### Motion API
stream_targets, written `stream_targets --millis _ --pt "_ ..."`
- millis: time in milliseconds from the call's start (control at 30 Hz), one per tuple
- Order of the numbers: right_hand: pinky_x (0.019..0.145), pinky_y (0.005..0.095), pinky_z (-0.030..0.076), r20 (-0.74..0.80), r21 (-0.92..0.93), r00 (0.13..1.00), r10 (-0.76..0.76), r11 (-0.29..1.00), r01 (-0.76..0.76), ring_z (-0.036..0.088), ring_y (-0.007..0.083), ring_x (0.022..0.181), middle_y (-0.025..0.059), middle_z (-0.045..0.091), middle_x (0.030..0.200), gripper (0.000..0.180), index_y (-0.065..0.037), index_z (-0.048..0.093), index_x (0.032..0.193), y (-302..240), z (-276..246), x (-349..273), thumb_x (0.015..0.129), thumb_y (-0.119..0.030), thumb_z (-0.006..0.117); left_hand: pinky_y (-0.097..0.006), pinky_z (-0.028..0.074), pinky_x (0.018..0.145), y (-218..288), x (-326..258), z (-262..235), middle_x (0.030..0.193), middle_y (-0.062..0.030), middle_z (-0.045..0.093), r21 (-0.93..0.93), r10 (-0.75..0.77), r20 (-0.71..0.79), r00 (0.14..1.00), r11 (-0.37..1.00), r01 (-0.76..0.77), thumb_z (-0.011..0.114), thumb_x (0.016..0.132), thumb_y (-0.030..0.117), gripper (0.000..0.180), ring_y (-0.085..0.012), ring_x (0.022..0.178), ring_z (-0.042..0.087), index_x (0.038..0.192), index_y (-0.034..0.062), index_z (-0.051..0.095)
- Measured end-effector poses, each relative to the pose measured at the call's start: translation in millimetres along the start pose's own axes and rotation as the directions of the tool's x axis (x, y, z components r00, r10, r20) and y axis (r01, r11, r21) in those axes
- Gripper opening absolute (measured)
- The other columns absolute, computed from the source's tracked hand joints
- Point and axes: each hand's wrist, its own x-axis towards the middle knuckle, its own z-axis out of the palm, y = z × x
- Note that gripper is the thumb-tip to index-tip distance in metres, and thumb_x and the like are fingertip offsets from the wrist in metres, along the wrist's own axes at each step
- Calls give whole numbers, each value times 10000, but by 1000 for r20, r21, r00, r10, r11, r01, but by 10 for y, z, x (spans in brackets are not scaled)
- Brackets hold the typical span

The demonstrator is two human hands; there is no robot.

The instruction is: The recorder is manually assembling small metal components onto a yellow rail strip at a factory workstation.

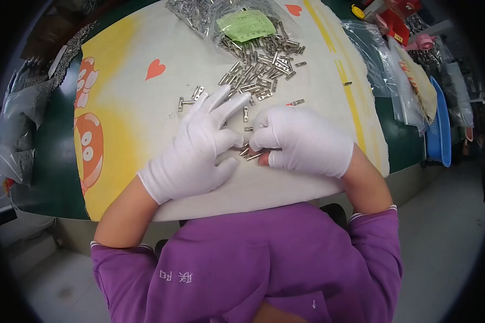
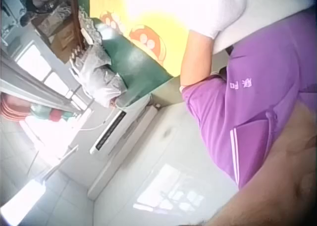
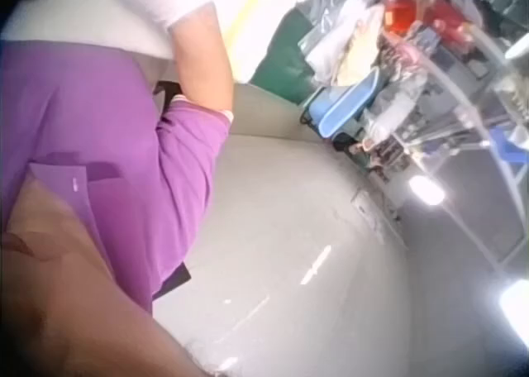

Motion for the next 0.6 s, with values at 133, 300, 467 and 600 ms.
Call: stream_targets --millis 133,300,467,600 --pt "694 365 502 39 79 999 2 997 -5 616 265 793 69 622 840 122 -95 687 846 72 -6 -15 748 -91 760 -635 248 1131 40 24 -19 1444 -217 456 -1 22 18 1000 1000 -22 705 710 63 172 -482 1374 355 871 36 651" --pt "710 322 495 -47 184 991 126 976 -115 606 215 790 76 605 834 102 -47 675 847 197 -55 37 775 -62 745 -594 281 1128 -112 -40 8 1421 -209 481 -30 18 -117 993 999 -21 719 750 82 164 -474 1361 380 865 38 610" --pt "700 345 507 -323 160 930 176 978 -130 624 255 792 84 640 821 111 -71 702 872 238 -127 28 795 -145 729 -349 504 943 -300 4 -32 1350 -175 520 -342 -179 -337 924 938 56 639 898 9 244 -247 1181 574 1123 33 546" --pt "672 387 522 -590 -124 794 -144 988 87 632 272 779 74 642 812 169 -110 704 907 106 -15 69 808 -245 729 -333 507 944 -501 -5 -10 1270 -134 569 -354 -261 -599 757 934 42 592 911 -57 315 -225 1141 604 1210 18 529"
